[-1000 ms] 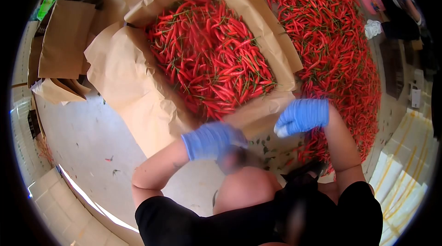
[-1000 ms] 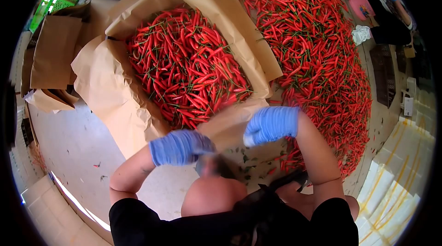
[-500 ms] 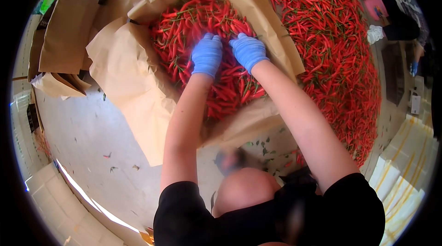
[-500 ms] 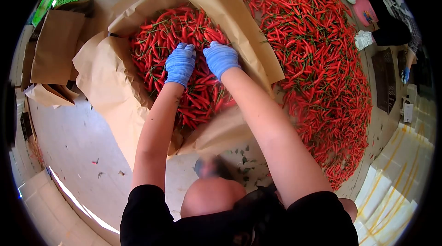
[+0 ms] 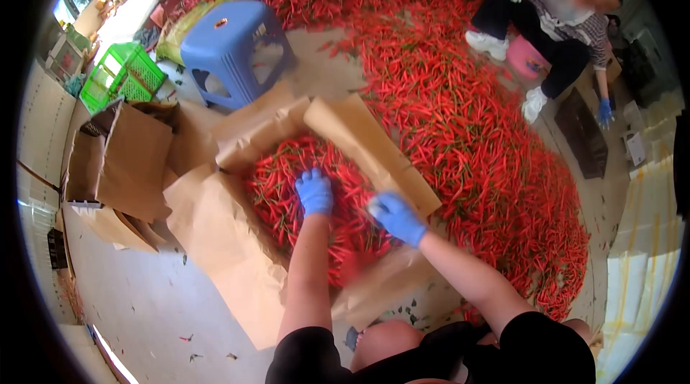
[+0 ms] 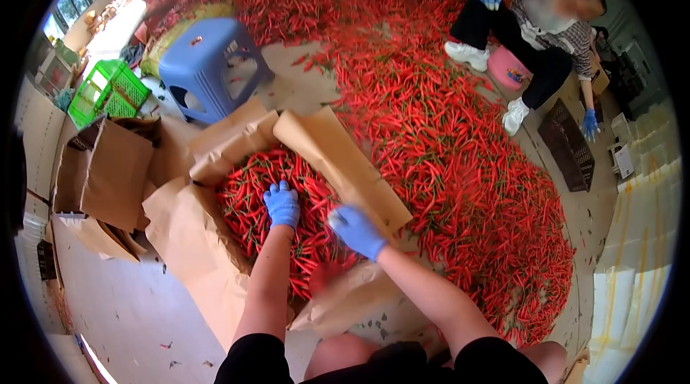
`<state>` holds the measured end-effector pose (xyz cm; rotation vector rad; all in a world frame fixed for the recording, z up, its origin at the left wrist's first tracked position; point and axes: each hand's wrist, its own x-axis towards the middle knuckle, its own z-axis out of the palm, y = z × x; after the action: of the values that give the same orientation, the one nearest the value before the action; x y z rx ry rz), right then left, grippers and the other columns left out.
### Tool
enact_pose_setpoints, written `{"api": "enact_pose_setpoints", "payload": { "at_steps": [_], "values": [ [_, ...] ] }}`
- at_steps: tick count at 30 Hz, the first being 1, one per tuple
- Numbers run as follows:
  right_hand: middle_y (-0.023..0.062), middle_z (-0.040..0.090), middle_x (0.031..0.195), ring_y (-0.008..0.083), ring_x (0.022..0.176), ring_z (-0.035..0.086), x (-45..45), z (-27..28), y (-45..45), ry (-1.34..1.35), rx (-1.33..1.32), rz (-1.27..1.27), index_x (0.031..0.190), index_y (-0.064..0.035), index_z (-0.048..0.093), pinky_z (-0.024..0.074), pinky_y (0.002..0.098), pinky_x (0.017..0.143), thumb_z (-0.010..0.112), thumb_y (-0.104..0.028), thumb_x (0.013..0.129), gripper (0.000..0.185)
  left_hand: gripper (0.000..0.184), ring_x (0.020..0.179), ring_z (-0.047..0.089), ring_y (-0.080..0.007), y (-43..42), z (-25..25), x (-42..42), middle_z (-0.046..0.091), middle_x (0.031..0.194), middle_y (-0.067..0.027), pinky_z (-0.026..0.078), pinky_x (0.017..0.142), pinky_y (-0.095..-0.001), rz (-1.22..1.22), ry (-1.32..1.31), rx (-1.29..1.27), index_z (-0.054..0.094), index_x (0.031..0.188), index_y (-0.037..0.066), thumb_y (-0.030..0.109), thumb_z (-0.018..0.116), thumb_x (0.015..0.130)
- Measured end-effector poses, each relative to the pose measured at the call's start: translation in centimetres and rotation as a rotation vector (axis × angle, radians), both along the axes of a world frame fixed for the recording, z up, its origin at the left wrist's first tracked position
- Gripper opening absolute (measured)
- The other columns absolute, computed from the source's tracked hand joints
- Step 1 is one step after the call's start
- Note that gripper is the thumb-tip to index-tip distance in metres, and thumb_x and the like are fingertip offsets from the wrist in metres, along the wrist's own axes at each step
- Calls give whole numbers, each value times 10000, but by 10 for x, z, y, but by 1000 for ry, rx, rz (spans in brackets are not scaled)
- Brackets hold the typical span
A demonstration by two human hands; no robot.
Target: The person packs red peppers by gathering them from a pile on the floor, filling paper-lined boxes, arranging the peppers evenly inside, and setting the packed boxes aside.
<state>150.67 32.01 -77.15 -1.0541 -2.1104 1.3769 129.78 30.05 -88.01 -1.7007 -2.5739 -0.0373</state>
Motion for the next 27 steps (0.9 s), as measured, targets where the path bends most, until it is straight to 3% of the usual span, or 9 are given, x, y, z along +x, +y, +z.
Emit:
{"api": "enact_pose_setpoints", "payload": {
  "at_steps": [3,9,12,14,18,20,21,24,27],
  "values": [
    [71,545,832,187,771,543,76,18,-11,-35,17,-65,901,-26,595,440,291,737,592,-132,825,130,211,994,502,-259,1,1,1,562,1068,-70,381,843,-428,-102,53,-32,655,892,67,140,497,771],
    [11,541,809,89,643,512,187,44,-25,24,-255,-282,924,-37,585,446,224,599,574,-118,853,108,213,997,510,-281,-9,43,-2,564,1047,-107,395,837,-440,-105,35,7,643,910,70,182,524,775],
    [13,553,797,83,624,509,187,58,-29,-30,-513,-226,988,-42,558,455,224,580,555,-130,868,149,127,845,524,-325,-39,95,12,561,883,-127,433,733,-424,-97,-326,425,617,806,98,207,601,742],
    [16,563,812,77,633,513,186,48,-30,-58,-726,-48,1060,-56,519,462,228,581,530,-161,886,204,96,738,507,-295,-64,125,37,544,766,-107,424,678,-395,-330,-456,635,605,780,88,76,664,707],
    [35,576,795,112,636,536,154,34,-47,-339,-736,315,1031,-69,552,475,272,595,528,-283,886,260,129,780,555,-301,-126,123,117,581,776,-126,468,727,-368,-849,-1092,281,598,874,32,75,635,758],
    [82,625,826,201,696,596,136,43,-53,-869,-432,847,955,-83,612,493,335,649,503,-398,869,344,136,775,562,-301,-155,82,135,588,780,-127,470,722,-368,-786,-1130,222,605,890,40,91,624,766],
    [80,635,823,210,714,604,134,38,-56,-956,-290,1004,932,-91,629,494,341,660,529,-360,831,304,146,771,569,-301,-162,85,141,595,783,-127,472,718,-368,-727,-1145,142,612,907,49,108,614,773],
    [72,664,811,238,767,627,139,22,-44,-760,20,1159,863,-118,682,497,358,695,607,-249,719,208,186,758,591,-301,-185,130,158,615,792,-129,478,703,-368,-560,-1180,-243,633,956,73,156,583,797],
    [81,669,772,223,750,633,109,72,-27,-853,-174,1099,838,-96,692,494,343,697,657,-259,708,212,236,744,612,-300,-211,140,155,636,802,-130,484,689,-367,-466,-1230,-438,654,1005,98,205,552,820]
  ]
}}
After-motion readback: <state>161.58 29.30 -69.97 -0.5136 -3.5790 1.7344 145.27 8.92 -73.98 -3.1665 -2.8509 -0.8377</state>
